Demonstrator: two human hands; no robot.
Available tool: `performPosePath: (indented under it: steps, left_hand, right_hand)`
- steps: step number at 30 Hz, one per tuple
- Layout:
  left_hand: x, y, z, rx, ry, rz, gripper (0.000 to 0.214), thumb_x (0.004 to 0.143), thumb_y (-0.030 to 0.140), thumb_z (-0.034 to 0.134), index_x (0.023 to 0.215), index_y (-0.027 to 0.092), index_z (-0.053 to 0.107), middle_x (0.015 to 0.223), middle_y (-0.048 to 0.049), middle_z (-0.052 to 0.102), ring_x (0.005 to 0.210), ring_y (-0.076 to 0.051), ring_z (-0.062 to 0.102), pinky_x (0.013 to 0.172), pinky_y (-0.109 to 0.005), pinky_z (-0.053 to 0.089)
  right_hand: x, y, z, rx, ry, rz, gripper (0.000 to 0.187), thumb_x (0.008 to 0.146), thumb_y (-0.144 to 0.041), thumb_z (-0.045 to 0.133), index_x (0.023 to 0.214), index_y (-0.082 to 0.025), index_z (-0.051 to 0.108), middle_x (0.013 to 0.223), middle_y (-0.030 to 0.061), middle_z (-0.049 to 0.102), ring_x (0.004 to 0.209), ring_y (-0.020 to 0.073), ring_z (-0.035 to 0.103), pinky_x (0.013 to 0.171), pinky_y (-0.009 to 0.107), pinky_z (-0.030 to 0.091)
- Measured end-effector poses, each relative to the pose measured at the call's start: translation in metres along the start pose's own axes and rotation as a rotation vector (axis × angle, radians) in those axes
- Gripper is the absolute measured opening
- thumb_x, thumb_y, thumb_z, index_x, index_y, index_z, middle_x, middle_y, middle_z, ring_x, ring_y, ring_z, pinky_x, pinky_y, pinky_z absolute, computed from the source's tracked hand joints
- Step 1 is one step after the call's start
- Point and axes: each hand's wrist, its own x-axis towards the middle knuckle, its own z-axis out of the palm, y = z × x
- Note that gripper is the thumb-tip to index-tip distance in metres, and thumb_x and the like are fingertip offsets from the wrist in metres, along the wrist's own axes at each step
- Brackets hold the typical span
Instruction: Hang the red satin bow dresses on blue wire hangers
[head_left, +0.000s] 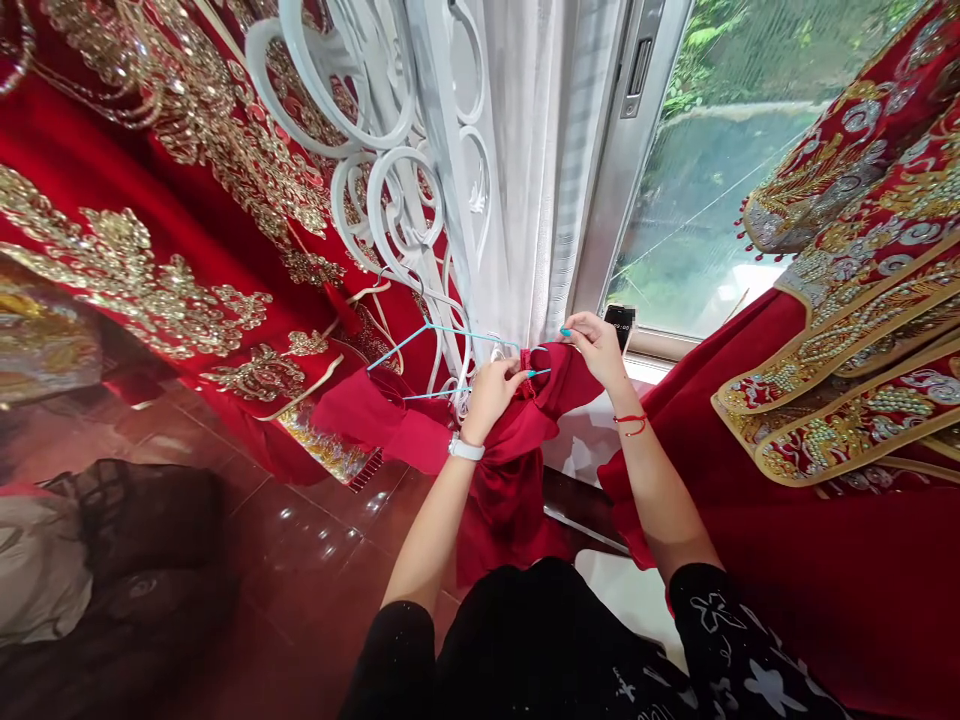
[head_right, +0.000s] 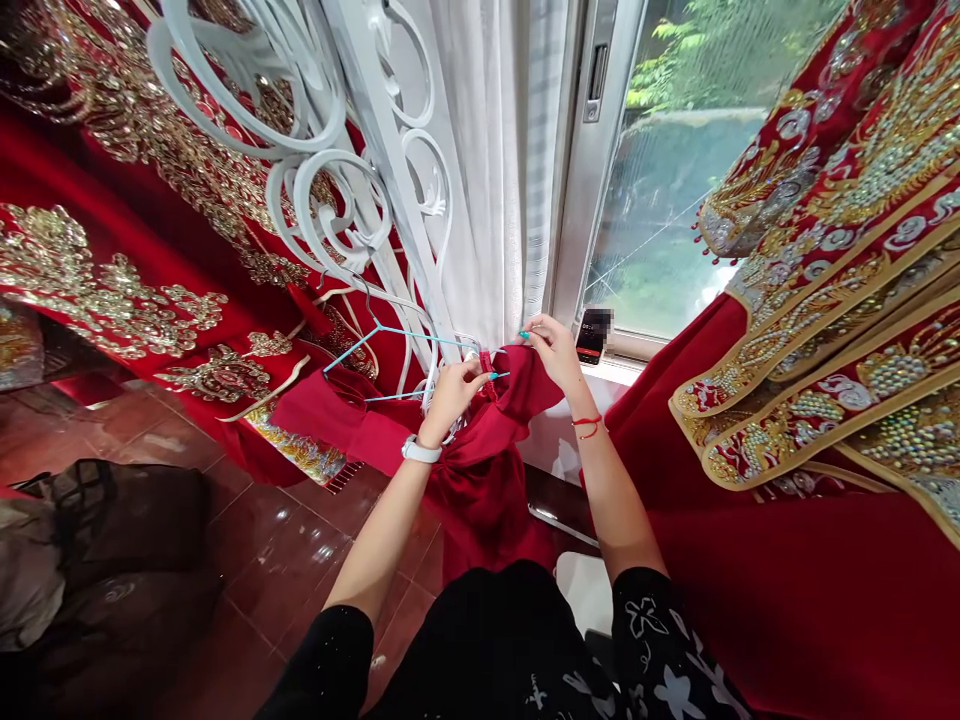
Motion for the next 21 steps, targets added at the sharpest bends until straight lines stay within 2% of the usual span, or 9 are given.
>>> performPosePath:
  steps: [2,4,6,7,9,13,18,21]
  left_hand:
    - [-0.001,0.000,-0.001,0.013,-0.003,-0.005,0.021,0.094,0.025,0.066,0.074,0.018,0.065,0.073,-0.0026,0.069,0.070,-0.017,0.060,0.071,-0.028,0.040]
    - [-0.002,-0.001,-0.002,0.023,0.001,-0.017,0.019,0.094,0.025,0.067,0.076,0.018,0.067,0.076,-0.0032,0.071,0.073,-0.018,0.063,0.072,-0.028,0.042]
    - [-0.003,-0.001,-0.003,0.030,0.003,-0.028,0.018,0.094,0.026,0.067,0.078,0.018,0.068,0.077,-0.0036,0.072,0.074,-0.019,0.063,0.072,-0.028,0.042]
    - [-0.003,-0.001,-0.003,0.033,0.000,-0.032,0.018,0.094,0.026,0.067,0.079,0.017,0.068,0.077,-0.0038,0.072,0.074,-0.019,0.064,0.072,-0.028,0.042]
    - [-0.004,0.000,-0.004,0.046,-0.010,-0.036,0.018,0.094,0.027,0.067,0.079,0.017,0.068,0.077,-0.0040,0.072,0.073,-0.019,0.063,0.072,-0.028,0.041]
    - [-0.004,0.005,-0.003,0.083,-0.009,-0.054,0.017,0.093,0.028,0.069,0.080,0.018,0.068,0.078,-0.0042,0.072,0.075,-0.019,0.064,0.073,-0.029,0.041]
    - [-0.004,0.010,-0.004,0.077,-0.022,-0.068,0.012,0.092,0.019,0.064,0.083,0.018,0.071,0.081,-0.0051,0.073,0.080,-0.020,0.066,0.078,-0.029,0.044]
    - [-0.004,0.010,-0.006,0.088,-0.006,-0.092,0.015,0.087,0.009,0.060,0.084,0.017,0.072,0.081,-0.0074,0.074,0.082,-0.022,0.067,0.077,-0.031,0.045]
  right_hand:
    - [-0.001,-0.008,0.000,0.012,-0.030,-0.008,0.029,0.087,-0.048,0.069,0.102,-0.024,0.069,0.081,0.0025,0.075,0.085,0.0211,0.073,0.093,0.041,0.058]
    - [-0.003,-0.012,-0.002,-0.011,-0.165,-0.005,0.037,0.082,-0.045,0.075,0.112,-0.024,0.073,0.092,0.0044,0.078,0.096,0.0225,0.073,0.099,0.044,0.057]
    - [-0.007,-0.010,-0.006,-0.039,-0.283,-0.007,0.039,0.076,-0.043,0.080,0.110,-0.024,0.078,0.105,0.0067,0.078,0.105,0.0242,0.072,0.103,0.044,0.055]
    - [-0.008,-0.007,-0.008,-0.052,-0.297,-0.018,0.036,0.074,-0.042,0.081,0.105,-0.023,0.080,0.108,0.0074,0.077,0.106,0.0246,0.072,0.101,0.043,0.056]
    - [-0.010,-0.002,-0.012,-0.091,-0.246,-0.053,0.027,0.076,-0.039,0.078,0.097,-0.022,0.083,0.104,0.0075,0.077,0.099,0.0236,0.072,0.095,0.041,0.058]
    - [-0.008,-0.005,-0.010,-0.239,-0.105,-0.146,0.014,0.082,-0.028,0.071,0.086,-0.023,0.083,0.083,0.0044,0.076,0.080,0.0201,0.070,0.081,0.037,0.058]
    - [-0.005,-0.029,0.019,-0.338,0.071,-0.268,0.019,0.087,-0.020,0.065,0.079,-0.024,0.082,0.079,0.0031,0.076,0.076,0.0189,0.068,0.074,0.033,0.054]
    - [-0.008,-0.038,0.038,-0.363,0.032,-0.285,0.022,0.090,-0.018,0.062,0.081,-0.024,0.081,0.082,0.0030,0.076,0.079,0.0192,0.068,0.076,0.033,0.054]
